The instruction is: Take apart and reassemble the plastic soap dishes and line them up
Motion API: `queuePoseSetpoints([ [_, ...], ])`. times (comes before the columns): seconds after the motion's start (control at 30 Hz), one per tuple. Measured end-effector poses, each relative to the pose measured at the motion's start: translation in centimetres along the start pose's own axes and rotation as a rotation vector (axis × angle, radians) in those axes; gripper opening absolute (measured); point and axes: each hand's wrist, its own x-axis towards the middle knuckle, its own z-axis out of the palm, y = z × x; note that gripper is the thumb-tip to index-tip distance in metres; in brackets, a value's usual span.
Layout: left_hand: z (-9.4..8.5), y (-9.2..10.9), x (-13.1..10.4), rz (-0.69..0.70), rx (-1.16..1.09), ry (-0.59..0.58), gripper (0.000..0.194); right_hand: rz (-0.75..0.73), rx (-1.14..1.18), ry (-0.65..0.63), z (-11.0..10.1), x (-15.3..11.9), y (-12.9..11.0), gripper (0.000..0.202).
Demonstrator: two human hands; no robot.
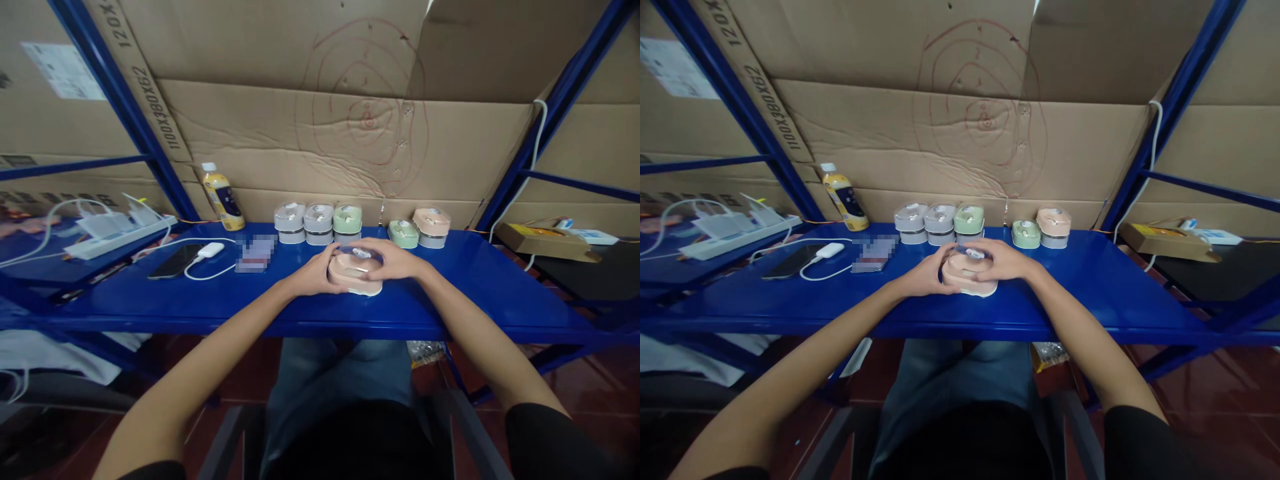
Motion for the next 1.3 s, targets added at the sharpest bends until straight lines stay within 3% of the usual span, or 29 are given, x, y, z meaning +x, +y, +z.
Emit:
queuePoseSetpoints([
  [0.17, 0.7, -0.3, -0.1, 0.012, 0.01, -0.026, 0.129, -0.06, -0.039, -0.085, 1.3, 0.8, -1.1, 0.076],
  [0.6, 0.1, -0.7, 0.0, -0.034, 0.011, -0.048, 0.125, 0.084, -0.078, -0.142, 1.6, 0.4, -1.9, 0.078],
  [0.7, 0.0, -1.1, 0.0, -0.04, -0.001, -0.019, 0.116, 0.166, -0.107, -0.196, 0.5, -0.1, -2.2, 0.091],
  [0.77, 0.1, -1.6, 0.1, -0.034, 0.046, 0.039, 0.099, 0.231, -0.147, -0.227, -0.6, -0.7, -2.1, 0.103],
  [0.93, 0.4, -2.5, 0.4, -0.067, 0.176, 0.108, 0.068, 0.307, -0.211, -0.215, -2.5, -1.9, -1.1, 0.112],
  [1.1, 0.2, -2.1, 0.4, -0.086, 0.18, 0.106, 0.063, 0.369, -0.329, -0.203, -2.6, -2.0, 0.3, 0.1],
  [1.3, 0.1, -1.8, 0.3, -0.091, 0.18, 0.09, 0.06, 0.437, -0.568, -0.064, -2.4, -0.8, 4.2, 0.077],
])
